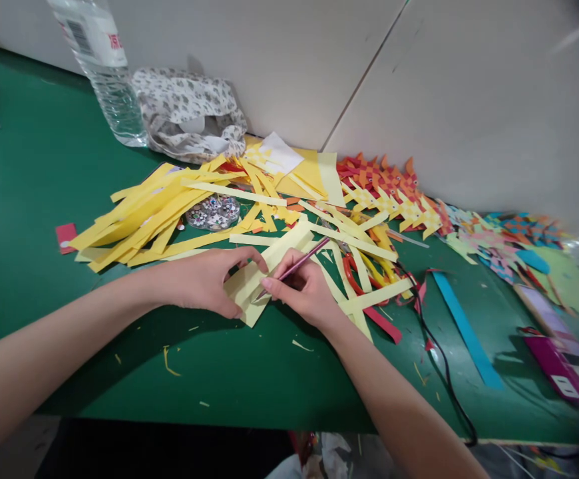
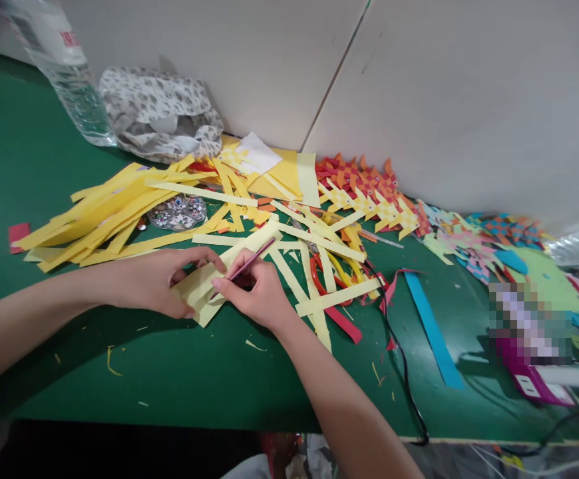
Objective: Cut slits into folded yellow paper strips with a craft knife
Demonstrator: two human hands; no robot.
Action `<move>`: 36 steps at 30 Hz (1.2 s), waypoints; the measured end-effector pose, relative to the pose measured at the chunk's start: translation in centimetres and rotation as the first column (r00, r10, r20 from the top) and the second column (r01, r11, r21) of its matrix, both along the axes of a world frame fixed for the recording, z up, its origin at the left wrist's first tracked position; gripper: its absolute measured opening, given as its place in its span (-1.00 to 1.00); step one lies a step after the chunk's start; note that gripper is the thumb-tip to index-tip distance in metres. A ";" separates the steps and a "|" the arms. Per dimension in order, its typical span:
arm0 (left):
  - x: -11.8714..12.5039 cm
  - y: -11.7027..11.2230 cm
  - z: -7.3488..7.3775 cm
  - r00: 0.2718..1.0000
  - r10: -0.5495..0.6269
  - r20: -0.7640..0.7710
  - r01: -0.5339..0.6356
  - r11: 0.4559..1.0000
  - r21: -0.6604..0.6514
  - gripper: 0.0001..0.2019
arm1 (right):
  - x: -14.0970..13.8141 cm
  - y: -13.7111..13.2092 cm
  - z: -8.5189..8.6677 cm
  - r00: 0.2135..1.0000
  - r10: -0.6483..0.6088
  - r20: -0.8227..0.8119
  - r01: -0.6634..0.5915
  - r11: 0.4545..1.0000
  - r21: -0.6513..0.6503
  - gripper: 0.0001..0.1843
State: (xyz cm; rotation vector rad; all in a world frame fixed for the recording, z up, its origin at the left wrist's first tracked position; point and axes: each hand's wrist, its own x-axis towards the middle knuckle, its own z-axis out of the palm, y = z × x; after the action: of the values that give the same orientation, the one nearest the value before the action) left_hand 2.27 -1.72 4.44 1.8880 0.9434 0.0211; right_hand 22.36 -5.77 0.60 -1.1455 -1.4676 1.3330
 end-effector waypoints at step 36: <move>-0.2 0.1 -0.1 1.000 -0.011 0.015 0.011 0.999 0.031 -0.36 | 1.4 1.3 -0.4 0.996 -0.049 0.075 0.044 0.996 0.073 -0.56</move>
State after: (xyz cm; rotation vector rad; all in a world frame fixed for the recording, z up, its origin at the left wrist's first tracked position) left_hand 2.11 -1.67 4.33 1.9190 0.9270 0.0442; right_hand 23.78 -4.42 0.17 -1.1883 -1.5221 1.2069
